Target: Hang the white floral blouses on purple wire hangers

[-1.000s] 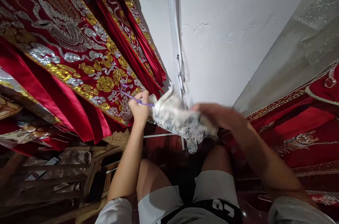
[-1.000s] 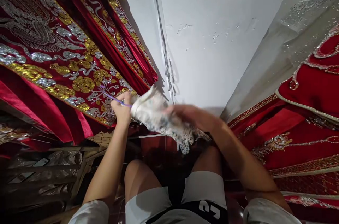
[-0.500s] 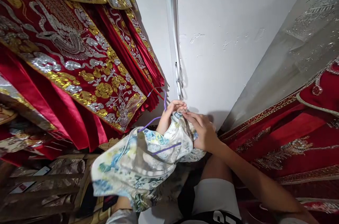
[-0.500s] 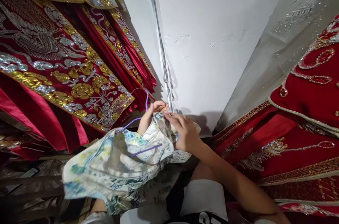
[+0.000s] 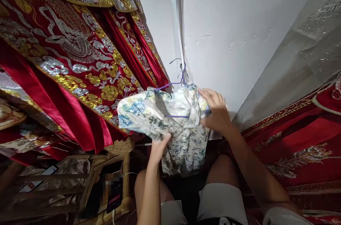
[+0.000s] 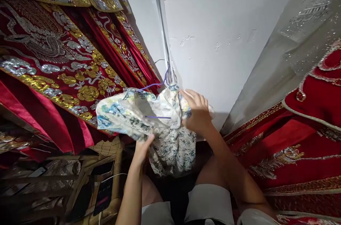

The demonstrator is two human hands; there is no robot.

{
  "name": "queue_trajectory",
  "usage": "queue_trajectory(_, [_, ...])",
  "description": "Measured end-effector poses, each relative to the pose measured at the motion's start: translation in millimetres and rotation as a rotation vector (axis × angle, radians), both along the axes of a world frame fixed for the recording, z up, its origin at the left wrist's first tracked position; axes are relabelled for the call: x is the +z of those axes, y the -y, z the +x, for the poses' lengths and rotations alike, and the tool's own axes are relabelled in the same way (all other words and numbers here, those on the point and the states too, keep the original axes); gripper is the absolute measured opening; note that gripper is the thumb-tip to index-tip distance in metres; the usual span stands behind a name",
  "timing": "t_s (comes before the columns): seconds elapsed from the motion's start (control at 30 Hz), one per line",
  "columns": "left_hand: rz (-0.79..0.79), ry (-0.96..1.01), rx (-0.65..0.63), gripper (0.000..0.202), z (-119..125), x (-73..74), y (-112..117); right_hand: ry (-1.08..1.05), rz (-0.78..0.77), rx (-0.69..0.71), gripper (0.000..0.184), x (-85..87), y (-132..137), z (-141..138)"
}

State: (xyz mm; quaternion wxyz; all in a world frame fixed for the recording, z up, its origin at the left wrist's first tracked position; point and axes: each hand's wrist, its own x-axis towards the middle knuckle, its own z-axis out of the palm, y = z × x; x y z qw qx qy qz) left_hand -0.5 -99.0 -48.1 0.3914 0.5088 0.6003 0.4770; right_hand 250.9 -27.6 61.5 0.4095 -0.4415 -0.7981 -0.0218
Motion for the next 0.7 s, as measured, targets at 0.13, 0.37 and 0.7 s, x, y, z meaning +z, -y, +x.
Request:
queue_trajectory(0.13, [-0.059, 0.167, 0.149, 0.060, 3.5, -39.9, 19.2, -0.056, 0.034, -0.023, 0.073, -35.9, 16.7, 0.1])
queue_trajectory(0.37, [-0.117, 0.282, 0.203, 0.057, 15.5, -67.4, 31.5, -0.796, -0.141, -0.347, 0.036, -115.2, 56.2, 18.9])
queue_trajectory(0.7, [-0.105, 0.447, 0.138, 0.060, 46.0, -67.2, 39.2, -0.576, -1.000, 0.256, 0.046, -151.2, 80.9, -51.2])
